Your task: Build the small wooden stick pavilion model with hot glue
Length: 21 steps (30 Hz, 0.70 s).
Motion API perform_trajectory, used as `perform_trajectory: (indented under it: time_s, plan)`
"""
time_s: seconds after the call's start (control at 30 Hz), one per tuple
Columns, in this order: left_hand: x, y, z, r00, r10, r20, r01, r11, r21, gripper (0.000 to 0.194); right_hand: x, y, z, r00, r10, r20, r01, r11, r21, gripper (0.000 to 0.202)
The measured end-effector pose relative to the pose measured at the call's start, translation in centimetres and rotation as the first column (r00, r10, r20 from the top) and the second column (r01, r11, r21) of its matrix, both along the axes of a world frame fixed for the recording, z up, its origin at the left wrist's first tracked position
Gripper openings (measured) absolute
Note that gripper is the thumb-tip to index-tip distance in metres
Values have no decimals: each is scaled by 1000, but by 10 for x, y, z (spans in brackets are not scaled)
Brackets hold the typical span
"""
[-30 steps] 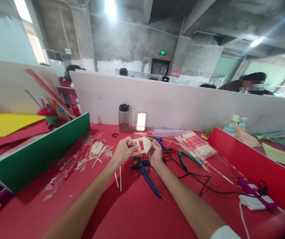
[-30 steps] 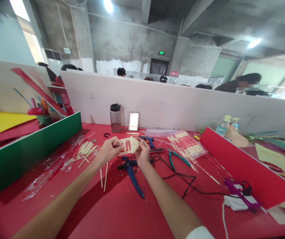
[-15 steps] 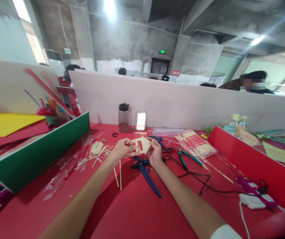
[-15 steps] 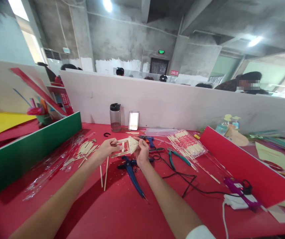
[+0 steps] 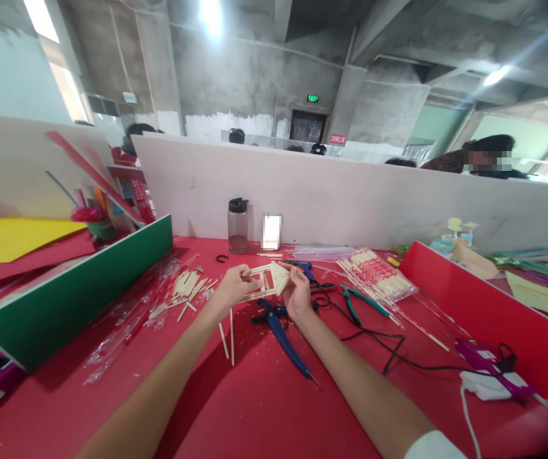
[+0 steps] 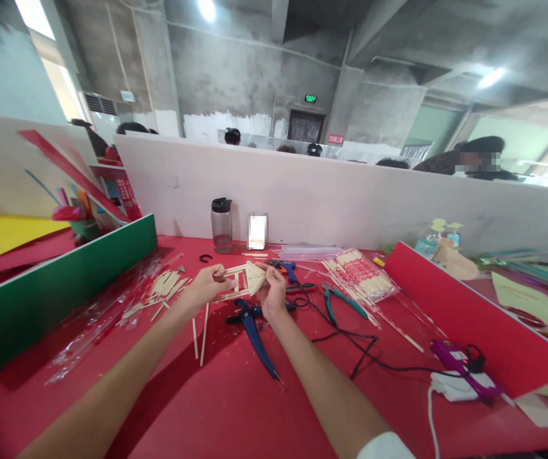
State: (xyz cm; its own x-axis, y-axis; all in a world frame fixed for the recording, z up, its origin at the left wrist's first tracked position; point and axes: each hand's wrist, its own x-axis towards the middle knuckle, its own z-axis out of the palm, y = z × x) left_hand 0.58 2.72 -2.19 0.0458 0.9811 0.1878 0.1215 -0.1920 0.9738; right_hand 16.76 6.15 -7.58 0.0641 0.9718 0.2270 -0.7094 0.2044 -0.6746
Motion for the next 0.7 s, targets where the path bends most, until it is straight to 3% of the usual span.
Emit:
perform_trajectory:
  time_s: [0.7]
  plan:
    - [0, -1, -4, 1000, 6, 13, -7, 996, 90, 47, 0, 2, -2, 999, 37, -28, -38, 999, -29, 26]
